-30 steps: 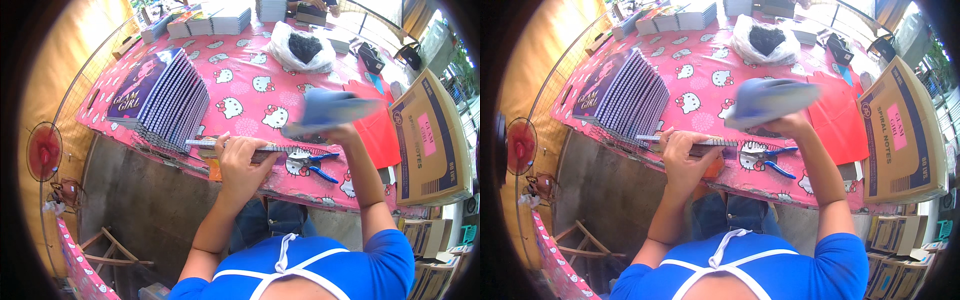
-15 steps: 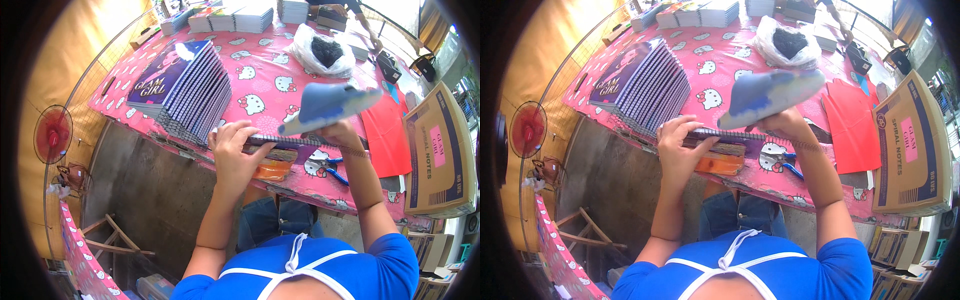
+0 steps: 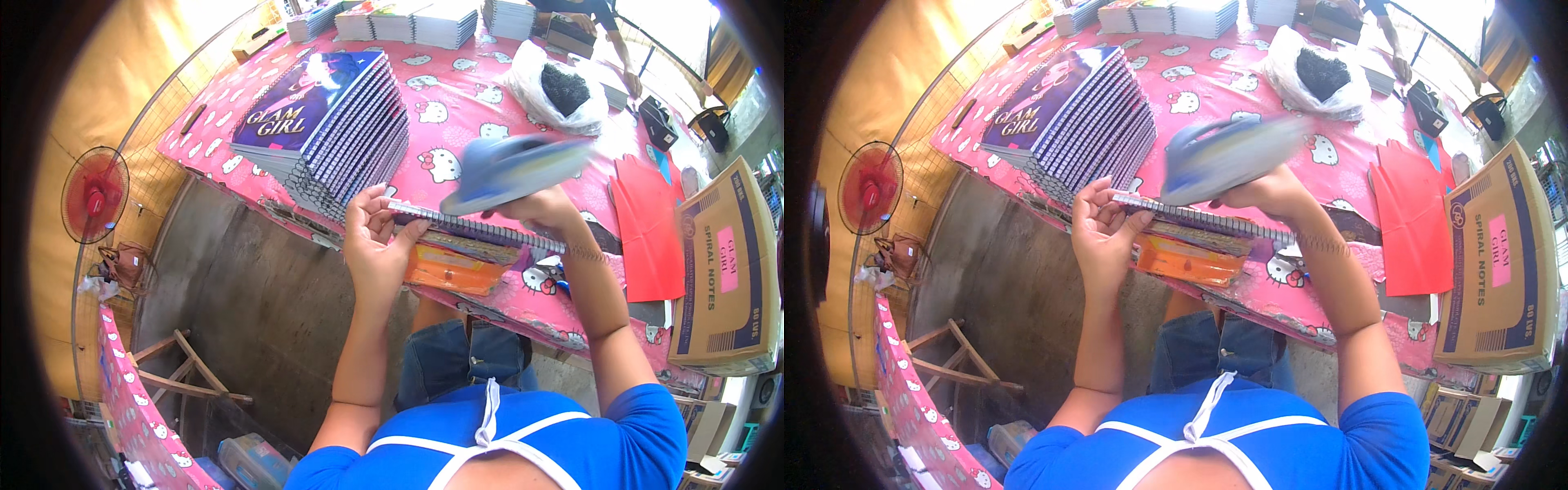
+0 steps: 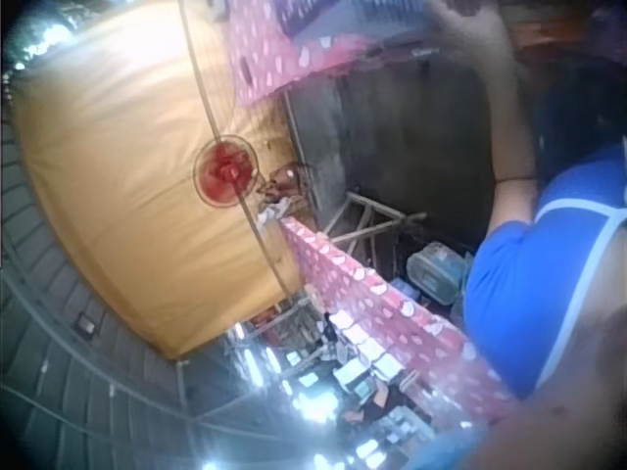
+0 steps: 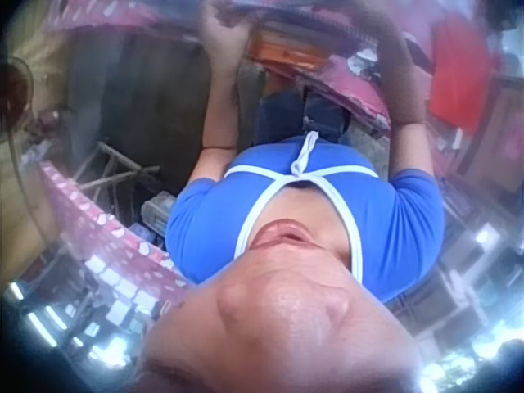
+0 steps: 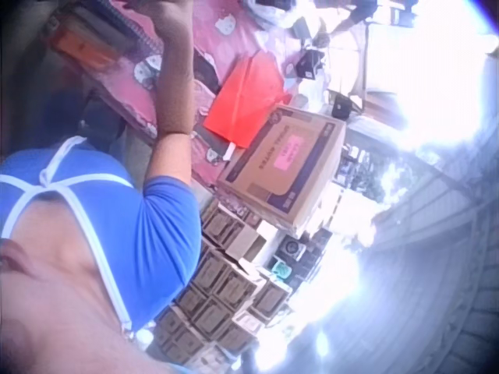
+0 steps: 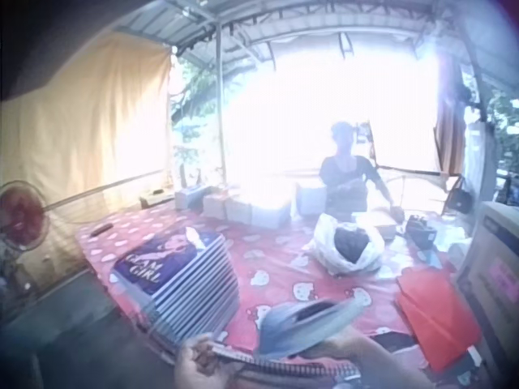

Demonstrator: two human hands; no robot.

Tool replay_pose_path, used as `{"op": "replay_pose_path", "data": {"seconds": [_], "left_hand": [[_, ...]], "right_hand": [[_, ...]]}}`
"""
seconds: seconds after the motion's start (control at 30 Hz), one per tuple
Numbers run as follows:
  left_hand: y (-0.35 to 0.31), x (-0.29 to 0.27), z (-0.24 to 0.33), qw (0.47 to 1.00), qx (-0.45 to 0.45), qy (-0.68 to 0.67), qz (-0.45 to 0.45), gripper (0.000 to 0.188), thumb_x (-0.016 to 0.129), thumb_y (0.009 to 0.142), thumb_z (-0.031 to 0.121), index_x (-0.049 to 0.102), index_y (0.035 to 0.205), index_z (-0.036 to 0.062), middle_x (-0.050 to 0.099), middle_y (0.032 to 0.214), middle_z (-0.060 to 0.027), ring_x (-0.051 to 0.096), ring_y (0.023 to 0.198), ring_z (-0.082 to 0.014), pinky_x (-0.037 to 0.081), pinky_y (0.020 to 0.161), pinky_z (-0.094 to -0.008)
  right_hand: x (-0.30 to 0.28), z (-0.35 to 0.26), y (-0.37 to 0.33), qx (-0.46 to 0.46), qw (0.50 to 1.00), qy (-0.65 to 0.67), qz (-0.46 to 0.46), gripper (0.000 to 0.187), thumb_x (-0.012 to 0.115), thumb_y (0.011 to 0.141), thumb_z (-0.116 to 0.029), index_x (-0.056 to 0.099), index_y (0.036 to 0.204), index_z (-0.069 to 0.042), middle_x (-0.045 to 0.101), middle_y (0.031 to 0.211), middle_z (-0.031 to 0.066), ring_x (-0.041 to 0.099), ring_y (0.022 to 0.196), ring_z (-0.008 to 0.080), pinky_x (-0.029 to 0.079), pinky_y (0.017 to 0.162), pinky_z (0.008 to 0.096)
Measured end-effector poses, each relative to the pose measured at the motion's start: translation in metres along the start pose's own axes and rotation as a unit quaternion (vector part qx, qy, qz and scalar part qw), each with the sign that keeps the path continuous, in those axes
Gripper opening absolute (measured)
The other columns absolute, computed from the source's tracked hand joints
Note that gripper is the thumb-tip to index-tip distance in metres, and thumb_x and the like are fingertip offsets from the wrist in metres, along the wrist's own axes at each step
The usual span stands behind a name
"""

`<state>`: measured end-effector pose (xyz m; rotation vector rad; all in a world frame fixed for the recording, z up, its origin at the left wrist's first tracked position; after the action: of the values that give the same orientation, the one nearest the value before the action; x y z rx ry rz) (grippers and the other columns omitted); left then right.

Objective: The person assembles spiral notebooks by inserting plastic coils into the punched edges, trimming the excess coil with nippers, and stacking the finished products.

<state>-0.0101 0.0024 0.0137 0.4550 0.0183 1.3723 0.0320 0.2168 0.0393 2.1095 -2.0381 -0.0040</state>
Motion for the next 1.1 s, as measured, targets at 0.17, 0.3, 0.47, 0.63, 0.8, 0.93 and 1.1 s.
{"op": "replay_pose_path", "data": {"seconds": [0.17,0.3,0.47,0.63,0.8,0.93,1.1], "left_hand": [[0.004,-0.016,-0.016,0.998,-0.051,-0.042,-0.025,0.034,0.070,0.077,-0.010,0.059,0.109,-0.0055,0.066,0.095,-0.0092,0.062,0.085,-0.0110,0.053,0.079,-0.0242],[0.003,-0.023,-0.014,0.997,-0.066,-0.035,-0.034,0.029,0.070,0.078,-0.009,0.063,0.106,-0.0054,0.067,0.098,-0.0111,0.063,0.088,-0.0108,0.053,0.077,-0.0230],[0.019,-0.010,-0.013,0.987,-0.087,-0.098,-0.090,0.020,0.073,0.077,-0.006,0.064,0.095,-0.0039,0.067,0.092,-0.0107,0.063,0.084,-0.0107,0.052,0.075,-0.0217],[0.007,0.010,0.088,0.942,0.316,0.109,-0.010,0.023,0.079,0.067,-0.002,0.062,0.083,-0.0017,0.066,0.084,-0.0145,0.064,0.077,-0.0194,0.052,0.070,-0.0291],[-0.052,0.014,0.126,0.838,0.502,0.198,-0.079,0.011,0.073,0.080,0.003,0.062,0.078,0.0056,0.068,0.089,-0.0031,0.065,0.080,-0.0216,0.054,0.075,-0.0357],[-0.071,0.040,0.035,0.908,0.219,0.267,-0.238,0.024,0.075,0.069,-0.006,0.069,0.091,0.0009,0.069,0.098,-0.0109,0.066,0.086,-0.0232,0.054,0.072,-0.0317],[-0.079,0.039,0.007,0.929,0.252,0.202,-0.180,0.024,0.076,0.065,-0.011,0.066,0.084,0.0003,0.068,0.094,-0.0123,0.067,0.081,-0.0224,0.055,0.071,-0.0304]], "right_hand": [[-0.011,0.011,0.028,-0.086,0.935,-0.343,0.023,0.032,0.066,0.061,0.001,0.059,0.093,-0.001,0.064,0.083,0.0083,0.059,0.080,0.0124,0.048,0.072,0.0304],[-0.017,0.030,0.022,-0.060,0.882,-0.463,0.062,0.039,0.067,0.063,-0.001,0.058,0.101,-0.004,0.064,0.088,0.0099,0.062,0.084,0.0196,0.049,0.075,0.0344],[-0.073,0.043,-0.019,-0.079,0.671,-0.720,0.156,0.050,0.072,0.071,-0.014,0.055,0.118,-0.007,0.051,0.127,0.0206,0.052,0.114,0.0387,0.045,0.092,0.0420],[-0.072,0.035,-0.125,0.033,0.765,-0.616,0.185,0.061,0.073,0.076,-0.026,0.049,0.127,-0.003,0.040,0.138,0.0226,0.039,0.128,0.0408,0.036,0.103,0.0469],[-0.048,0.053,-0.208,0.123,0.720,-0.665,0.157,0.069,0.069,0.080,-0.037,0.042,0.134,-0.001,0.038,0.140,0.0218,0.031,0.134,0.0395,0.025,0.110,0.0499],[-0.048,0.056,-0.197,0.037,0.672,-0.720,0.171,0.057,0.066,0.083,-0.034,0.049,0.127,-0.002,0.048,0.130,0.0176,0.042,0.126,0.0360,0.030,0.106,0.0480],[-0.013,0.030,-0.178,-0.050,0.862,-0.470,0.182,0.036,0.071,0.078,-0.015,0.061,0.110,-0.003,0.059,0.102,0.0136,0.059,0.092,0.0301,0.047,0.082,0.0389]]}}
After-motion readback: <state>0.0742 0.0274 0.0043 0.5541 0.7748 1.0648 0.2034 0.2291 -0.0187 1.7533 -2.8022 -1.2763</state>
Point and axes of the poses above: each hand's wrist, its own y-axis towards the middle knuckle, its own x-axis out of the palm, z = x × y, the point moved 2 cm from there along y, towards the middle knuckle
